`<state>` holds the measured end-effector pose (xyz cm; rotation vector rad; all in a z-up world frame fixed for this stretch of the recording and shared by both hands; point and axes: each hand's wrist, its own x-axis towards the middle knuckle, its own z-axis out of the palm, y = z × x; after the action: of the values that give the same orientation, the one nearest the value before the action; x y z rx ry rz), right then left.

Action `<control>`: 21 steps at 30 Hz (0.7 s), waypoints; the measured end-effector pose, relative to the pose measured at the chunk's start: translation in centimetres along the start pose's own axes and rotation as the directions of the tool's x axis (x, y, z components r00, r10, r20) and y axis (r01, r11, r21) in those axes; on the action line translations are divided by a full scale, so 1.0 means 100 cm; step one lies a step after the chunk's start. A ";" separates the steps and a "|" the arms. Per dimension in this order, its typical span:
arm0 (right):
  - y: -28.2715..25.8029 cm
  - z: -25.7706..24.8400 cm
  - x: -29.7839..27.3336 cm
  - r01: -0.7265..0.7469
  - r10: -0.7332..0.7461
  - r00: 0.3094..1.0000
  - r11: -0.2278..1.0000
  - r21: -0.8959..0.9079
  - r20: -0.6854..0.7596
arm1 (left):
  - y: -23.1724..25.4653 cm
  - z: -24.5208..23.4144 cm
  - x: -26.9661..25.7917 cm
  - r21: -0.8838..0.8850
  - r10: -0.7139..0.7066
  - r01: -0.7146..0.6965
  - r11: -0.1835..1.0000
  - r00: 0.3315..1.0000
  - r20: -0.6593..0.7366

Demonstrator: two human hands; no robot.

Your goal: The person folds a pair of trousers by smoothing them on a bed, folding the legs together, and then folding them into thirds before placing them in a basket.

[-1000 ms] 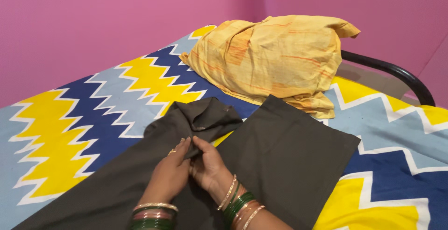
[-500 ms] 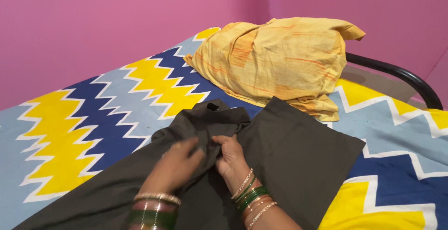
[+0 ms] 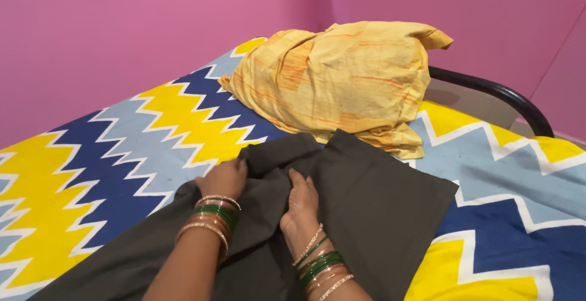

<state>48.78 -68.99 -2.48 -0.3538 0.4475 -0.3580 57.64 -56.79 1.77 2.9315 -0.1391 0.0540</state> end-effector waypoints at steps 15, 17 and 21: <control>-0.030 0.005 -0.001 0.408 -0.465 0.885 0.802 -0.436 -0.028 | 0.018 0.044 0.112 -0.085 0.004 0.006 0.996 0.994 0.110; -0.030 0.002 0.005 0.450 -0.518 0.855 0.739 -0.501 0.003 | 0.019 0.036 0.121 -0.005 0.093 -0.093 0.996 0.991 0.095; -0.034 0.001 0.010 0.374 -0.509 0.854 0.745 -0.552 -0.109 | 0.031 0.007 0.116 -0.101 0.125 -0.120 0.988 0.991 0.046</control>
<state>48.80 -72.32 -1.33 -0.9619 0.7158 -0.7661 68.86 -60.97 2.27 2.8246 -0.3204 -0.0103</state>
